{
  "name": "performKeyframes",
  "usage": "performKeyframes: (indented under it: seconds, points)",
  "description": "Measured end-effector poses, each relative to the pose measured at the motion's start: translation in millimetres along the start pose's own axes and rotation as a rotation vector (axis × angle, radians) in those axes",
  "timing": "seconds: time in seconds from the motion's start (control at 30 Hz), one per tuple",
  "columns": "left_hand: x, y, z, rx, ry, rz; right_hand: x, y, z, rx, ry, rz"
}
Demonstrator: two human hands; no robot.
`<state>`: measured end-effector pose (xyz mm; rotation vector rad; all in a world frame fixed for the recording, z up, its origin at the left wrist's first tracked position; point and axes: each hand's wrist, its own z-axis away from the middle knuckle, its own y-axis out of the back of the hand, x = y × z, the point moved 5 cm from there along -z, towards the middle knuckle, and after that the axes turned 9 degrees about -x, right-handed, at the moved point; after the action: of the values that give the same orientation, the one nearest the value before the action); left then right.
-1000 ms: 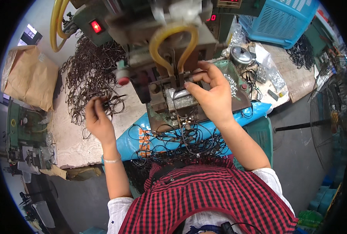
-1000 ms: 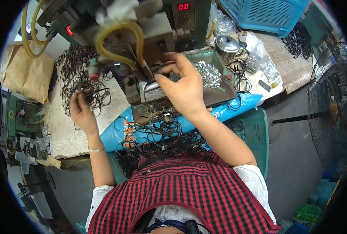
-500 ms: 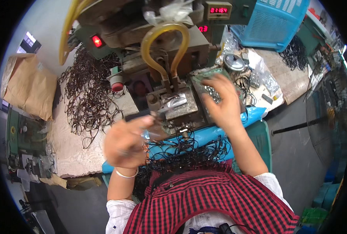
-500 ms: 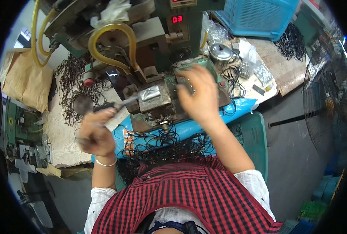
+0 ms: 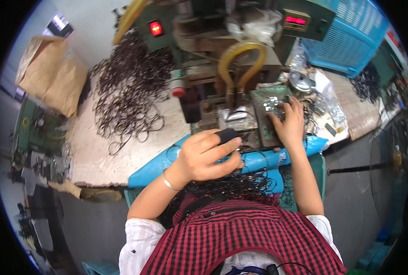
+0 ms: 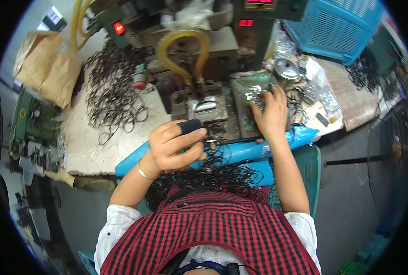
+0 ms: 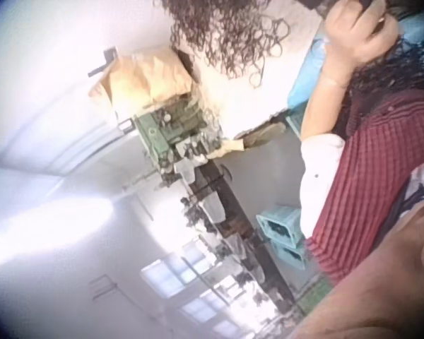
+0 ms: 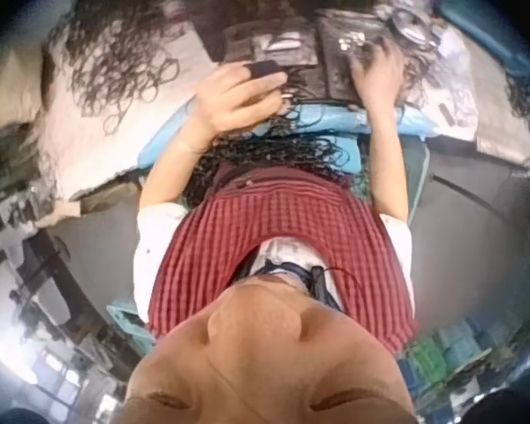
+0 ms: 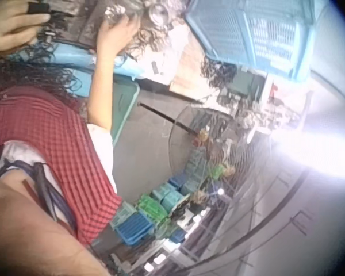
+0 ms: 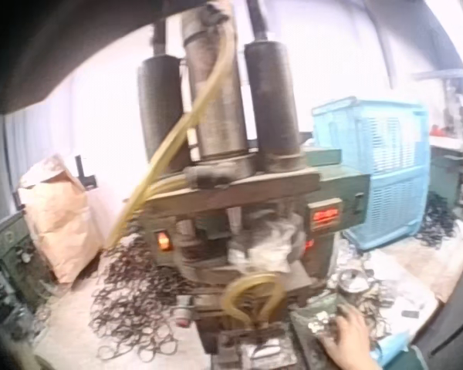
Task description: The person repeatedly picks small metal pins and dark wire loops, inserts them into a press machine, and removes the formed wire assemblies. The person places finished assemblies into a blue bin and continues the cycle.
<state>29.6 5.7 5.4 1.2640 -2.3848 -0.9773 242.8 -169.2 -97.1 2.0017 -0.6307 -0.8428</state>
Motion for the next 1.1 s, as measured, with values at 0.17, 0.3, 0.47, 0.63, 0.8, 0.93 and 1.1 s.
performKeyframes:
  seconds: [0.17,0.3,0.47,0.63,0.8,0.93,1.1]
  points:
    - [11.7,3.6,11.5,-0.035,0.171,0.004,-5.6,-9.7,0.7,0.048,-0.008,-0.002]
    - [5.9,41.2,56.4,-0.125,0.509,-0.437,-9.7,12.4,-1.8,0.164,0.025,-0.103]
    - [-87.4,73.8,81.1,-0.049,0.913,-0.463,-8.6,17.8,-11.2,0.223,0.036,-0.152]
    - [-150.7,11.8,205.3,-0.718,1.055,-0.797,-11.1,12.0,-8.8,0.188,-0.037,-0.265]
    - [-128.2,-6.2,216.1,-0.523,0.990,-0.698,1.1,21.2,19.3,-0.003,-0.347,-0.735]
    - [-116.6,16.1,160.4,-0.110,0.988,-0.593,-52.5,54.8,-2.4,-0.075,-0.157,-0.917]
    - [-112.3,18.4,169.0,0.589,1.288,0.377,-104.6,44.0,-28.1,-0.120,-0.029,-1.075]
